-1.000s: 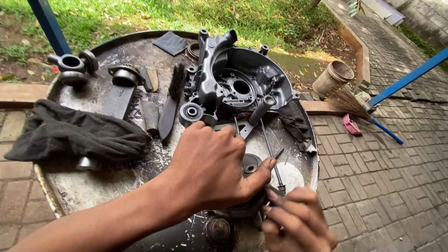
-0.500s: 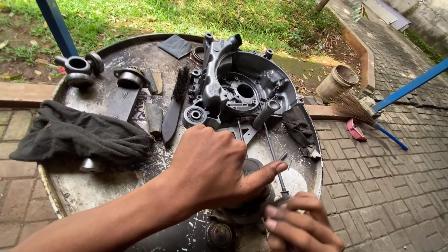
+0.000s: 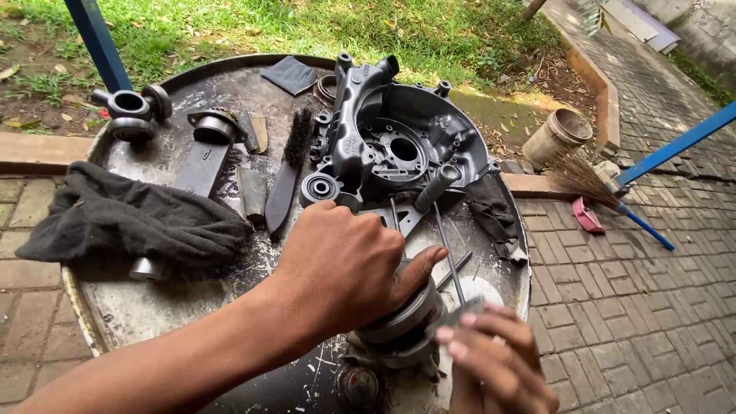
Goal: The person uses a metal file to scrape and smooth the surface of a cylindrical engine part, then wipes it with a cloth. The work is performed on a metal barrel top outdoors with other engine components and tools nearby.
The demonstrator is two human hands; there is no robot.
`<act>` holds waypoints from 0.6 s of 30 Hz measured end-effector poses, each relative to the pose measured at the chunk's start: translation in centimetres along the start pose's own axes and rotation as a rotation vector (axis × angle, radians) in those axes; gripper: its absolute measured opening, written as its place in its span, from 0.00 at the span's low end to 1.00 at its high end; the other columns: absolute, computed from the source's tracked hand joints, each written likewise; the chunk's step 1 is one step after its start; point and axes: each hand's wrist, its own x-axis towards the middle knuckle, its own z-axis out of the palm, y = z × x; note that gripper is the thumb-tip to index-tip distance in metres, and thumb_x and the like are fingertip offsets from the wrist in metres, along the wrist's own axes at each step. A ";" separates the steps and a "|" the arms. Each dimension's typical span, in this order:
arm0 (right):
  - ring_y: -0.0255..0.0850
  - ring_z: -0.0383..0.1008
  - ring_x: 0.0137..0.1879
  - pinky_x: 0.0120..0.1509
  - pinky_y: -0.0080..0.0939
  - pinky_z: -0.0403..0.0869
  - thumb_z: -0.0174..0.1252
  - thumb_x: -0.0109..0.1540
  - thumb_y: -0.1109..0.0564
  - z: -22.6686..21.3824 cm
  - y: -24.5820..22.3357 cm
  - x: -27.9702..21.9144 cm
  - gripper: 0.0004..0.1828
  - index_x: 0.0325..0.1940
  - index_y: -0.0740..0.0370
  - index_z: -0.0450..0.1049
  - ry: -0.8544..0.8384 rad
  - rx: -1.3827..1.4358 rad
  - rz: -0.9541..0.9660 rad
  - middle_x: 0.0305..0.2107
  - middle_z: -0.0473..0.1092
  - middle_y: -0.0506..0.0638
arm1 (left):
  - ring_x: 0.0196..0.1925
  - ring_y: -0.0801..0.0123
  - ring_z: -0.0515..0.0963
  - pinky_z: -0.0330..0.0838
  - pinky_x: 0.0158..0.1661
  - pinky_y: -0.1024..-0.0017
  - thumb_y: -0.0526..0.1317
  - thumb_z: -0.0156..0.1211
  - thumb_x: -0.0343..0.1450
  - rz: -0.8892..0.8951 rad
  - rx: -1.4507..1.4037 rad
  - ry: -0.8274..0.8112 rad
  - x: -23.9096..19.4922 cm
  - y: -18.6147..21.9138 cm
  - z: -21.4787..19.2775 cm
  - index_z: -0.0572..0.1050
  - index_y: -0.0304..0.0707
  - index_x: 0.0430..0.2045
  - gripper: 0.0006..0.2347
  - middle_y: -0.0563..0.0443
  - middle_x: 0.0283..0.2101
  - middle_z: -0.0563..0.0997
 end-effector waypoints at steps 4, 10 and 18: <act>0.37 0.77 0.50 0.68 0.46 0.73 0.49 0.68 0.52 0.9 1.3 -0.5 0.06 0.44 0.47 0.73 0.051 -0.012 -0.124 0.37 0.80 0.38 | 0.10 0.60 0.75 0.65 0.21 0.61 0.62 0.41 0.81 0.003 0.031 0.069 -0.1 0.0 0.1 0.75 0.50 0.04 0.33 0.54 0.10 0.74; 0.41 0.80 0.43 0.65 0.52 0.77 0.47 0.68 0.57 1.5 0.1 -0.2 0.10 0.35 0.51 0.72 0.172 0.056 -0.042 0.29 0.79 0.43 | 0.14 0.50 0.78 0.66 0.22 0.59 0.62 0.44 0.80 -0.009 0.032 0.123 -0.5 0.3 0.5 0.80 0.49 0.08 0.31 0.48 0.13 0.78; 0.41 0.82 0.49 0.72 0.52 0.75 0.51 0.66 0.51 0.7 0.3 0.4 0.10 0.35 0.53 0.75 0.029 0.200 -0.020 0.31 0.80 0.45 | 0.11 0.53 0.77 0.65 0.17 0.61 0.57 0.41 0.82 -0.010 0.045 0.110 -0.4 0.1 0.5 0.77 0.51 0.05 0.32 0.49 0.11 0.77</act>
